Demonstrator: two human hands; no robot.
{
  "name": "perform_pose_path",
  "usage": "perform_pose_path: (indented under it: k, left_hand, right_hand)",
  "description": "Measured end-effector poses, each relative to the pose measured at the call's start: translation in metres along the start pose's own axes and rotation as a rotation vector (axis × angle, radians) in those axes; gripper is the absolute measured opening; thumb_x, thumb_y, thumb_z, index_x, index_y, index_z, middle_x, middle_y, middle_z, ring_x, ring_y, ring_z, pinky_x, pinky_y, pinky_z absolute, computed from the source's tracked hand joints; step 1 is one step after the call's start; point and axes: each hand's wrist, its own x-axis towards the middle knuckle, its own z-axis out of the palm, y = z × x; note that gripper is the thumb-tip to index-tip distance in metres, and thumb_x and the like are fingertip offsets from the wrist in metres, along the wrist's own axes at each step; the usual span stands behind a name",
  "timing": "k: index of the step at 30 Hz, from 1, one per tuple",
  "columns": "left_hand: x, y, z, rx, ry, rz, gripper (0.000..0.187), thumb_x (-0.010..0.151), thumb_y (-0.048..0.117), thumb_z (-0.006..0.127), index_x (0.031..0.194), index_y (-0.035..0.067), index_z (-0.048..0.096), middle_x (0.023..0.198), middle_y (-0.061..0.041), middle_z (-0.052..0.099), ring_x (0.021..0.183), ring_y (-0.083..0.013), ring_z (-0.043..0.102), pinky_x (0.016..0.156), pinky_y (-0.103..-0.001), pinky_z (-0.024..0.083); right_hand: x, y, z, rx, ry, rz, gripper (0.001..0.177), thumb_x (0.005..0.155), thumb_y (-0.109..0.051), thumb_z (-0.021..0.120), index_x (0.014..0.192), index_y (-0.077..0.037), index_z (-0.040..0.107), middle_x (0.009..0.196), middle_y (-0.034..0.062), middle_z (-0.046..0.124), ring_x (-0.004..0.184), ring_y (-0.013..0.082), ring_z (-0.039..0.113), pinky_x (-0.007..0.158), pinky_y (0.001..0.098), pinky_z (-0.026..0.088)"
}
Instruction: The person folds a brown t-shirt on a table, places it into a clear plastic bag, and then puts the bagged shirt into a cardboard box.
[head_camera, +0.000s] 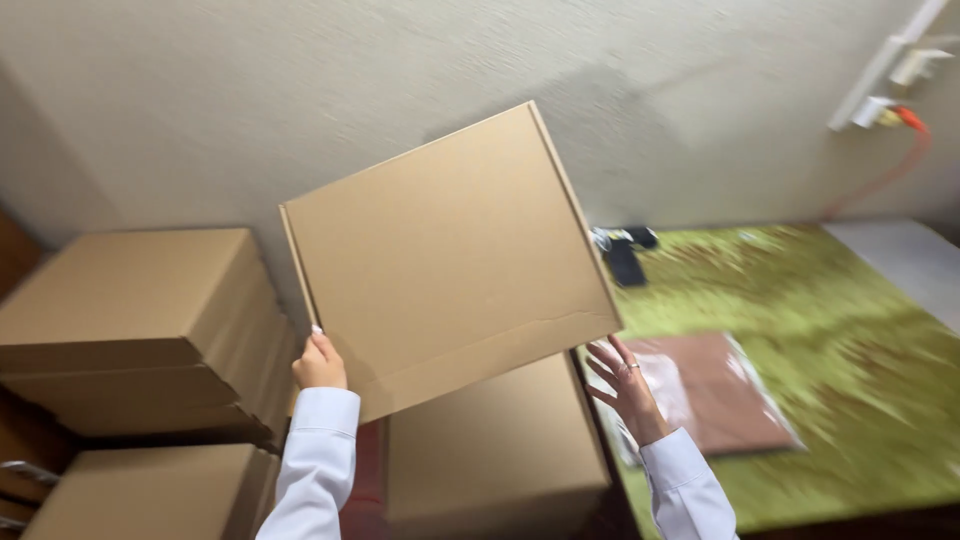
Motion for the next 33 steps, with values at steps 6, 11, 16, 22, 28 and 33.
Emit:
perform_pose_path:
  k: [6, 11, 16, 22, 28, 33]
  left_hand:
    - [-0.118, 0.113, -0.05, -0.18, -0.507, -0.067, 0.041, 0.094, 0.027, 0.031, 0.075, 0.003, 0.057, 0.055, -0.023, 0.052, 0.053, -0.043, 0.047, 0.053, -0.049, 0.034]
    - [-0.189, 0.151, -0.043, -0.102, -0.687, 0.076, 0.04, 0.094, 0.035, 0.029, 0.085, 0.01, 0.06, 0.062, -0.023, 0.058, 0.063, -0.0418, 0.056, 0.061, -0.05, 0.043]
    - [-0.238, 0.193, -0.053, -0.045, -0.919, 0.035, 0.043, 0.096, 0.045, 0.028, 0.091, 0.016, 0.06, 0.071, -0.024, 0.063, 0.077, -0.0376, 0.062, 0.072, -0.046, 0.049]
    - [-0.288, 0.294, -0.048, -0.66, -1.189, -0.478, 0.037, 0.086, 0.042, 0.054, 0.117, 0.02, 0.055, 0.116, -0.015, 0.054, 0.108, -0.0315, 0.049, 0.083, -0.042, 0.046]
    - [-0.324, 0.412, -0.011, -1.094, -1.565, -0.634, 0.064, 0.078, 0.048, 0.048, 0.136, 0.027, 0.028, 0.14, -0.013, 0.026, 0.119, -0.0384, 0.036, 0.087, -0.056, 0.037]
    - [-0.348, 0.471, 0.028, -1.194, -1.571, -0.685, 0.066, 0.076, 0.041, 0.056, 0.133, 0.017, 0.032, 0.137, -0.023, 0.022, 0.125, -0.0443, 0.025, 0.085, -0.06, 0.036]
  right_hand:
    - [-0.122, -0.014, -0.059, 0.387, 0.25, -0.098, 0.063, 0.069, -0.032, 0.045, 0.13, -0.024, 0.029, 0.116, 0.0226, 0.046, 0.11, 0.0463, 0.043, 0.083, 0.0662, 0.037]
    - [-0.166, -0.035, -0.077, 0.42, 0.598, 0.027, 0.053, 0.072, -0.033, 0.054, 0.115, -0.013, 0.031, 0.119, 0.0172, 0.032, 0.112, 0.0374, 0.038, 0.095, 0.0538, 0.033]
    - [-0.192, -0.014, -0.134, 0.471, 0.78, 0.049, 0.074, 0.07, -0.044, 0.059, 0.125, -0.008, 0.025, 0.126, 0.0214, 0.023, 0.12, 0.0377, 0.029, 0.102, 0.0471, 0.026]
    - [-0.194, -0.024, -0.234, 0.427, 0.931, 0.001, 0.076, 0.067, -0.051, 0.059, 0.124, -0.012, 0.028, 0.124, 0.0174, 0.031, 0.118, 0.0332, 0.034, 0.101, 0.0406, 0.03]
    - [-0.158, -0.07, -0.326, 0.564, 0.952, 0.011, 0.093, 0.065, -0.055, 0.065, 0.131, -0.01, 0.017, 0.13, 0.0163, 0.027, 0.119, 0.0288, 0.039, 0.096, 0.0321, 0.04]
    - [-0.126, -0.082, -0.399, 0.636, 0.951, 0.094, 0.097, 0.063, -0.06, 0.066, 0.131, -0.013, 0.016, 0.125, 0.016, 0.033, 0.111, 0.0281, 0.048, 0.087, 0.0253, 0.047]
